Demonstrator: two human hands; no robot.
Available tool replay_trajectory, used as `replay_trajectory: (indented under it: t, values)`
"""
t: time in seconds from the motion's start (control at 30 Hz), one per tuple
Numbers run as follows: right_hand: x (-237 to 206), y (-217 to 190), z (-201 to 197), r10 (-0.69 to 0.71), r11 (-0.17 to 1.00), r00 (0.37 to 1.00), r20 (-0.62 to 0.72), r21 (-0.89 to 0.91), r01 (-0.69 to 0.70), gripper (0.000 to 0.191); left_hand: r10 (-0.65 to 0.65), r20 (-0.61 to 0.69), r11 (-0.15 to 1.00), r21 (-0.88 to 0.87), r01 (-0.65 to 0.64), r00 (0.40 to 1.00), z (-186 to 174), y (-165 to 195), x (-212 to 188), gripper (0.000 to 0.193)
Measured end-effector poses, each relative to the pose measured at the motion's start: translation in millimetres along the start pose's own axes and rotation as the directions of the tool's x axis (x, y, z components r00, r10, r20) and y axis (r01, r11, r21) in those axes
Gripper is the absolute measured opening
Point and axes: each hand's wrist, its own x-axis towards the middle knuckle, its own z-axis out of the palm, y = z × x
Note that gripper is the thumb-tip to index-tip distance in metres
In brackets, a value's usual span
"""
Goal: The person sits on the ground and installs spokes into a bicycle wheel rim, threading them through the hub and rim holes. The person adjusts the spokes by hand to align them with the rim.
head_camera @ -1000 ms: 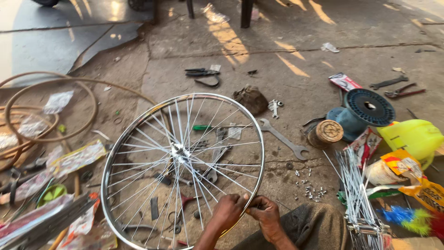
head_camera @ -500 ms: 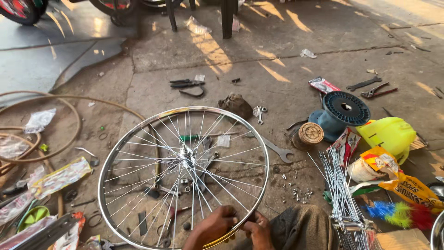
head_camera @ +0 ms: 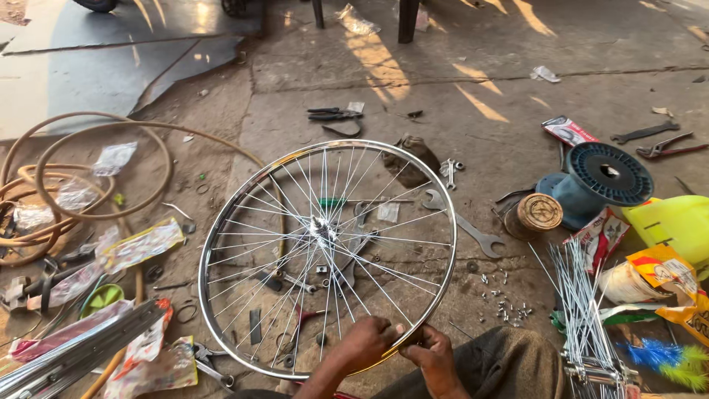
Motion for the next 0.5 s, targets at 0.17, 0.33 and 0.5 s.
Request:
replay_trajectory:
  t: [0.17,0.33,0.5]
  values:
    - [-5.0,4.7,-3.9,0.059,0.998,0.998,0.002,-0.022,-0.058,0.016,0.004,0.148,0.986,-0.168,0.021,0.989,12.4,-4.6,-7.5,0.035]
    - [-13.0,-6.6,1.9,0.102,0.99,0.994,0.033,-0.098,-0.098,0.017,-0.12,0.097,0.987,-0.093,0.129,0.988,8.4,2.4,-19.9,0.039]
    - [-12.9,-29.4,12.0,0.279,0.941,0.959,0.047,-0.212,-0.263,0.02,-0.038,0.203,0.956,-0.277,0.094,0.978,-4.2,4.1,-32.9,0.032]
